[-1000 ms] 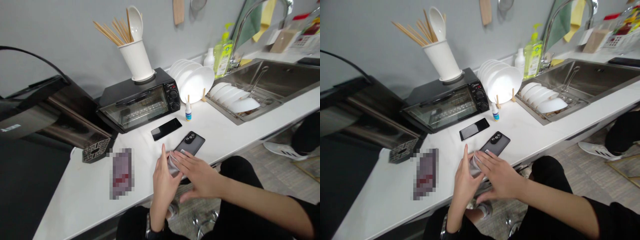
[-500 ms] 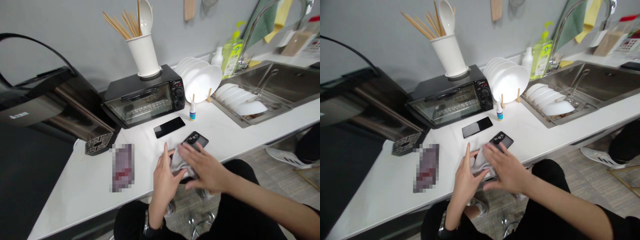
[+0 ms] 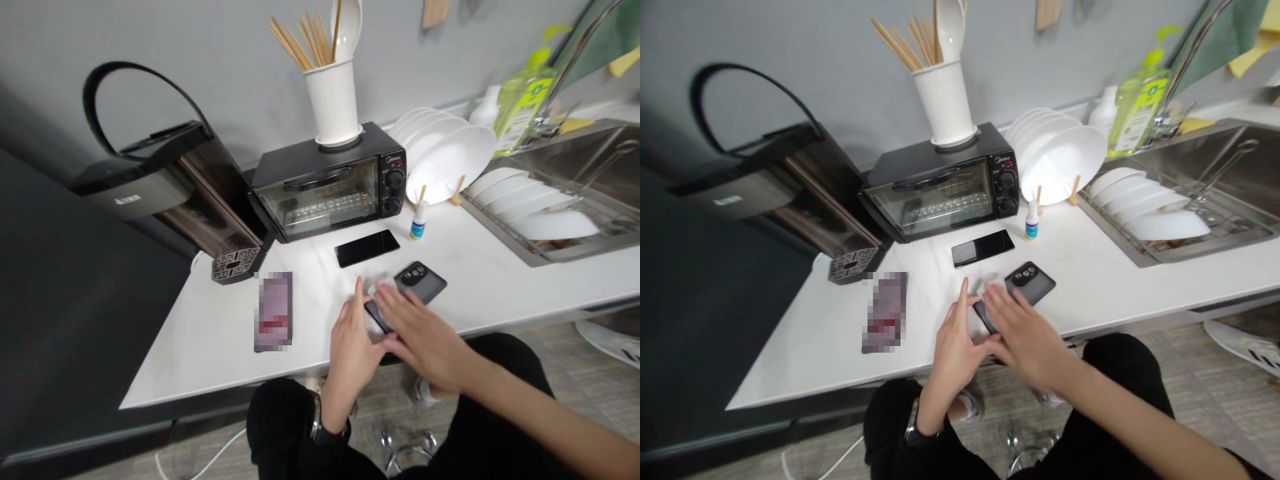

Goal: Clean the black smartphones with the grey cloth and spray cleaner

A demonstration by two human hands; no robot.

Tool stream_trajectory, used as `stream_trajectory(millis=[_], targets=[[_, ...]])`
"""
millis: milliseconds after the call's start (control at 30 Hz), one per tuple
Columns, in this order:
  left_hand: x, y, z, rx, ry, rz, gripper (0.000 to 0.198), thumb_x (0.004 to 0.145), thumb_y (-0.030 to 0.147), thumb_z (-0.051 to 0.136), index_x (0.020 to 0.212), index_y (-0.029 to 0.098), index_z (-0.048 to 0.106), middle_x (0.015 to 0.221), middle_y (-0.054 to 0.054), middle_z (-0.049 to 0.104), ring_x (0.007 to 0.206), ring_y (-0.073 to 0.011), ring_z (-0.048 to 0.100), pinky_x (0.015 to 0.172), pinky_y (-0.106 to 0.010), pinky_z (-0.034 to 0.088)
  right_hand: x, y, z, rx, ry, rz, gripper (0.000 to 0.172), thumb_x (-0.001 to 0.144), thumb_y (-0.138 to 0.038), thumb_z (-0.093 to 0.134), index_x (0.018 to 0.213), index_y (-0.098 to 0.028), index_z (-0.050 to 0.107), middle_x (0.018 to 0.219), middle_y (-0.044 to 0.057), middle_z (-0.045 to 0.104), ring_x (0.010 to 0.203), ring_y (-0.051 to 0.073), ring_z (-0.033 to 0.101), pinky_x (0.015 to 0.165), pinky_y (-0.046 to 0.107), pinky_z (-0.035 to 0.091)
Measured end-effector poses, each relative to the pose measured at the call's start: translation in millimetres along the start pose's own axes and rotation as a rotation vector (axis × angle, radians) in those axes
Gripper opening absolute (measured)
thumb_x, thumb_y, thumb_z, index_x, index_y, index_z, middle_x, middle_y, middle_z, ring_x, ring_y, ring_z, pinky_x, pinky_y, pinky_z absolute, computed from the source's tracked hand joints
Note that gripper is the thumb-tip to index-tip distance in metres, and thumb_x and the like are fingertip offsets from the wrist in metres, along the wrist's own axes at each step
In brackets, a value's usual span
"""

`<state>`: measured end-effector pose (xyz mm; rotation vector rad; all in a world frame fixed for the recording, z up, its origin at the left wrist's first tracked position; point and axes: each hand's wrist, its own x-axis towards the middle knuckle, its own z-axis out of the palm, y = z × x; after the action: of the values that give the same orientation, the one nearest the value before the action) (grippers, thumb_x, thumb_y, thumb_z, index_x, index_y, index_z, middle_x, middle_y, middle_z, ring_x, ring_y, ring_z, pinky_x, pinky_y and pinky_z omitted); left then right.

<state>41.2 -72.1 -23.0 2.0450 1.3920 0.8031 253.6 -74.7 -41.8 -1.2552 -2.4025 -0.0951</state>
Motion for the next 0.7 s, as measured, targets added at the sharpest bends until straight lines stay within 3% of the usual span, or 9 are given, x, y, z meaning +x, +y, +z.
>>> stream_trajectory(millis=[67, 200, 300, 367, 433, 533, 633, 700], targets=[[0, 0, -0.4, -0.006, 0.003, -0.009, 0.122, 0.080, 0.021, 0.087, 0.169, 0.033, 0.004, 0.142, -0.009, 0.063, 0.132, -0.0278, 0.060, 0.114, -0.047, 0.049, -3, -1, 0, 0.023, -0.032, -0.028, 0.089, 0.108, -0.059, 0.041, 0.169, -0.013, -0.004, 0.172, 0.018, 0.029, 0.158, 0.032, 0.031, 0.124, 0.055, 0.036], [0, 1, -0.8, -0.002, 0.004, -0.018, 0.121, 0.079, 0.019, 0.087, 0.168, 0.034, 0.008, 0.141, -0.007, 0.065, 0.132, -0.0272, 0.060, 0.115, -0.046, 0.048, -11, -1, 0, -0.017, 0.052, 0.128, 0.103, 0.101, -0.073, 0.043, 0.170, -0.009, 0.001, 0.170, 0.024, 0.029, 0.157, 0.039, 0.032, 0.123, 0.061, 0.036], [1, 2, -1.1, -0.008, -0.003, -0.035, 0.118, 0.080, 0.014, 0.084, 0.168, 0.034, 0.009, 0.142, -0.006, 0.065, 0.132, -0.0266, 0.061, 0.114, -0.046, 0.048, -13, -1, -3, 0.073, -0.032, -0.018, 0.113, 0.094, -0.085, 0.040, 0.170, -0.009, 0.004, 0.170, 0.022, 0.032, 0.156, 0.036, 0.035, 0.124, 0.057, 0.036], [1, 2, -1.4, -0.009, -0.003, -0.018, 0.118, 0.081, 0.017, 0.085, 0.168, 0.034, 0.009, 0.143, -0.006, 0.064, 0.133, -0.0270, 0.060, 0.115, -0.047, 0.047, -13, 0, -5, 0.007, 0.009, 0.086, 0.104, 0.099, -0.078, 0.040, 0.170, -0.013, 0.003, 0.169, 0.021, 0.034, 0.156, 0.037, 0.036, 0.123, 0.061, 0.035], [2, 1, -1.8, -0.008, -0.006, -0.012, 0.118, 0.080, 0.019, 0.086, 0.168, 0.034, 0.009, 0.143, -0.007, 0.064, 0.134, -0.0275, 0.059, 0.116, -0.048, 0.046, -14, 0, -7, -0.017, 0.050, 0.165, 0.105, 0.099, -0.078, 0.042, 0.170, -0.012, 0.002, 0.169, 0.023, 0.032, 0.156, 0.039, 0.034, 0.123, 0.063, 0.034], [2, 1, -2.4, -0.015, -0.018, -0.037, 0.116, 0.081, 0.015, 0.084, 0.168, 0.033, 0.010, 0.142, -0.008, 0.065, 0.134, -0.0274, 0.060, 0.116, -0.048, 0.046, -14, -2, -8, 0.098, -0.008, 0.005, 0.116, 0.092, -0.086, 0.043, 0.169, -0.009, 0.004, 0.169, 0.021, 0.034, 0.156, 0.036, 0.035, 0.125, 0.057, 0.034], [3, 0, -2.3, -0.007, -0.006, -0.027, 0.115, 0.081, 0.019, 0.085, 0.168, 0.033, 0.012, 0.143, -0.008, 0.065, 0.136, -0.0280, 0.059, 0.117, -0.049, 0.045, -15, -4, -6, 0.005, 0.070, 0.146, 0.107, 0.097, -0.078, 0.045, 0.169, -0.010, 0.005, 0.167, 0.024, 0.036, 0.155, 0.039, 0.036, 0.123, 0.063, 0.033], [3, -1, -1.9, 0.000, 0.002, -0.027, 0.116, 0.080, 0.019, 0.086, 0.168, 0.035, 0.012, 0.142, -0.007, 0.065, 0.134, -0.0279, 0.060, 0.116, -0.048, 0.046, -17, -6, -4, 0.000, 0.091, 0.149, 0.115, 0.094, -0.083, 0.044, 0.169, -0.006, 0.005, 0.167, 0.026, 0.035, 0.157, 0.040, 0.033, 0.123, 0.063, 0.033]])
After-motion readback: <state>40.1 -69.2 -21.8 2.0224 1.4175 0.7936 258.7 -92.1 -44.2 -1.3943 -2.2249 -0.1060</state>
